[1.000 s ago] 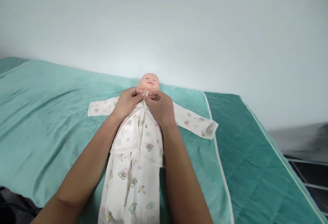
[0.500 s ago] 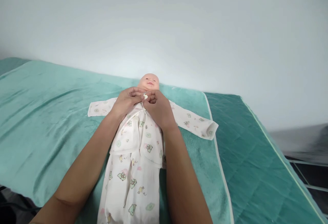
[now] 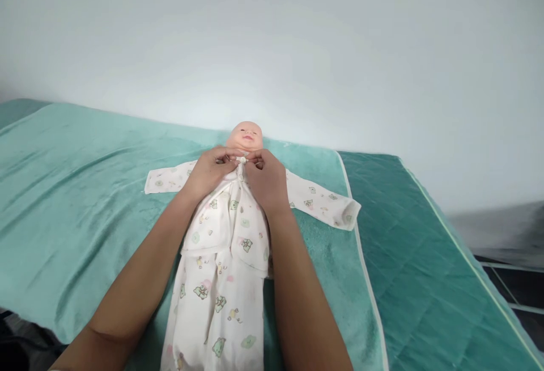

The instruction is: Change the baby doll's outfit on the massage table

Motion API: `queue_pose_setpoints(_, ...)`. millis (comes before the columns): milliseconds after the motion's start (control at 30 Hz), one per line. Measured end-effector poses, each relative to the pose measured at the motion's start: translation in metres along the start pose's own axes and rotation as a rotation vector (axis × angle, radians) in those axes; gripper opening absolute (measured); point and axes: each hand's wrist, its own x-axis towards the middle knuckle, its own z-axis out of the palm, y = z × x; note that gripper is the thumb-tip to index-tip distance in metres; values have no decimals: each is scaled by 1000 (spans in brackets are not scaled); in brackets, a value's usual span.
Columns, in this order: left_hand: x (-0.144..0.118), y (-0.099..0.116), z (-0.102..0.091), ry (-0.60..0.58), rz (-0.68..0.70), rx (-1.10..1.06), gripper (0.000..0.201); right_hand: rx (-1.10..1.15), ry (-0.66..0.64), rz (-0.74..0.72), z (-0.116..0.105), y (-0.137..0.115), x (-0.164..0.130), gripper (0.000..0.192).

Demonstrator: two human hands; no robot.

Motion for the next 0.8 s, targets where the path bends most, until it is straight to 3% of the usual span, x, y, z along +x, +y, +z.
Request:
queue_pose_setpoints(233, -1, 2, 0, -29, 0, 33, 24, -16, 81, -34, 4, 1, -1, 14)
queue_pose_setpoints(467, -2, 5, 0, -8, -17, 69, 23, -122, 131, -164, 3, 7, -1, 25)
queue_pose_setpoints(633, -3, 0, 0, 28, 38, 83, 25, -94, 53, -209, 2, 11, -9, 27)
queue_pose_setpoints(800, -8, -2, -1, 11, 125, 160, 30, -147, -117, -288, -5, 22, -22, 34)
